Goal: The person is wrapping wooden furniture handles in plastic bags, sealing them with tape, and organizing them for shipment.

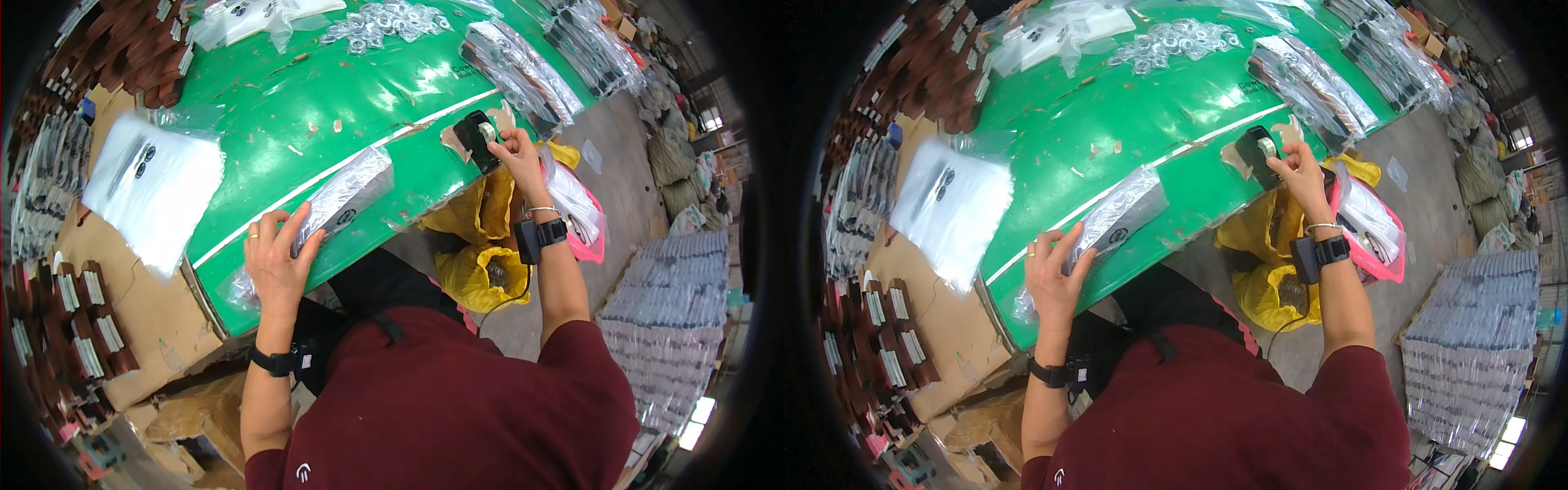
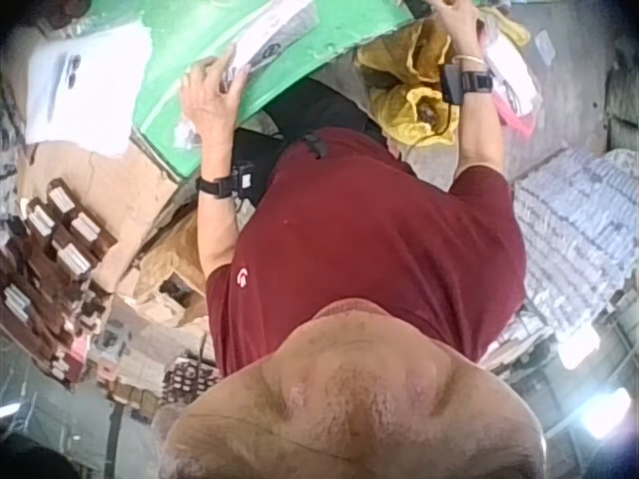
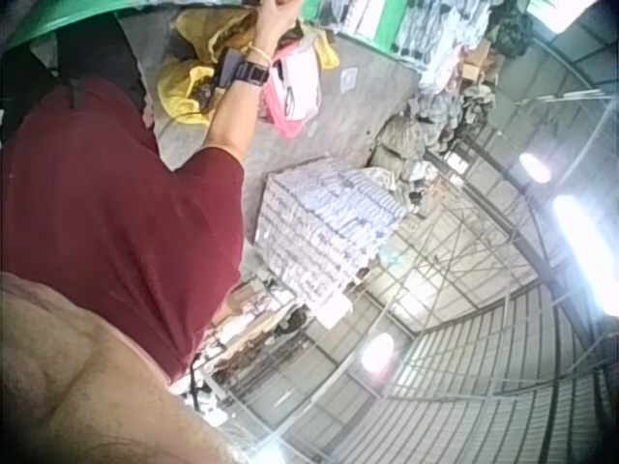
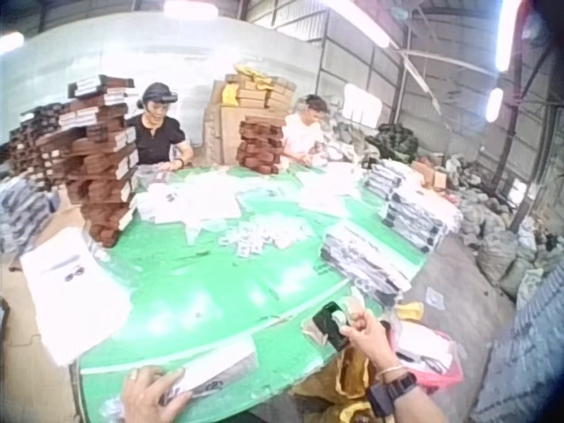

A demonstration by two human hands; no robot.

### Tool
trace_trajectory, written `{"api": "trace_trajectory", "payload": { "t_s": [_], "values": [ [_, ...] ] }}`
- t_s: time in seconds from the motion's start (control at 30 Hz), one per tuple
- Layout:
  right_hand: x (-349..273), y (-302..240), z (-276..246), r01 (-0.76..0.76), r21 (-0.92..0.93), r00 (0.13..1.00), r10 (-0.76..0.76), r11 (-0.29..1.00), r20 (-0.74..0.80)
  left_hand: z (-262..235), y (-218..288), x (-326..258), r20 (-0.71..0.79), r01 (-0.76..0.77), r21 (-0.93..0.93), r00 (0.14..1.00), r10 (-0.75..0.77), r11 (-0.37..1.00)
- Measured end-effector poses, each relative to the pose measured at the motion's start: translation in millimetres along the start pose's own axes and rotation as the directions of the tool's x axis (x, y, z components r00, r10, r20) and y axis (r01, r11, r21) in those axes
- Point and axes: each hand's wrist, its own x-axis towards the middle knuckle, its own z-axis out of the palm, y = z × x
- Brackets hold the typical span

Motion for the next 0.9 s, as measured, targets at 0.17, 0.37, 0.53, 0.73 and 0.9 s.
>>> {"api": "trace_trajectory", "payload": {
  "t_s": [0.17, 0.37, 0.53, 0.73, 0.9],
  "values": [
    [-3.3, -25.0, -6.4, -0.037, 0.071, 0.997, 0.042, 0.997, -0.058, 0.8, 2.9, 0.1, 0.000, 0.022, 0.015, 1.000, -0.022, 1.000],
    [-58.7, -46.4, -42.9, -0.175, 0.188, 0.985, 0.172, 0.966, 0.033, 3.4, 3.0, 1.9, -0.012, 0.029, 0.022, 1.000, -0.028, 0.999],
    [-80.1, -28.4, -37.7, -0.247, 0.458, 0.968, 0.239, 0.854, 0.076, 1.3, 3.6, 1.7, -0.015, 0.033, 0.021, 0.999, -0.032, 0.999],
    [-65.5, 14.4, 0.7, -0.117, 0.452, 0.986, 0.156, 0.884, -0.050, 2.5, 3.0, -2.3, -0.038, 0.023, 0.032, 0.999, -0.022, 0.999],
    [-59.0, 63.1, 8.1, -0.015, -0.225, 0.994, -0.010, 0.974, -0.111, 3.8, 13.6, -12.4, -0.031, -0.001, 0.121, 1.000, 0.004, 0.993]
  ]
}}
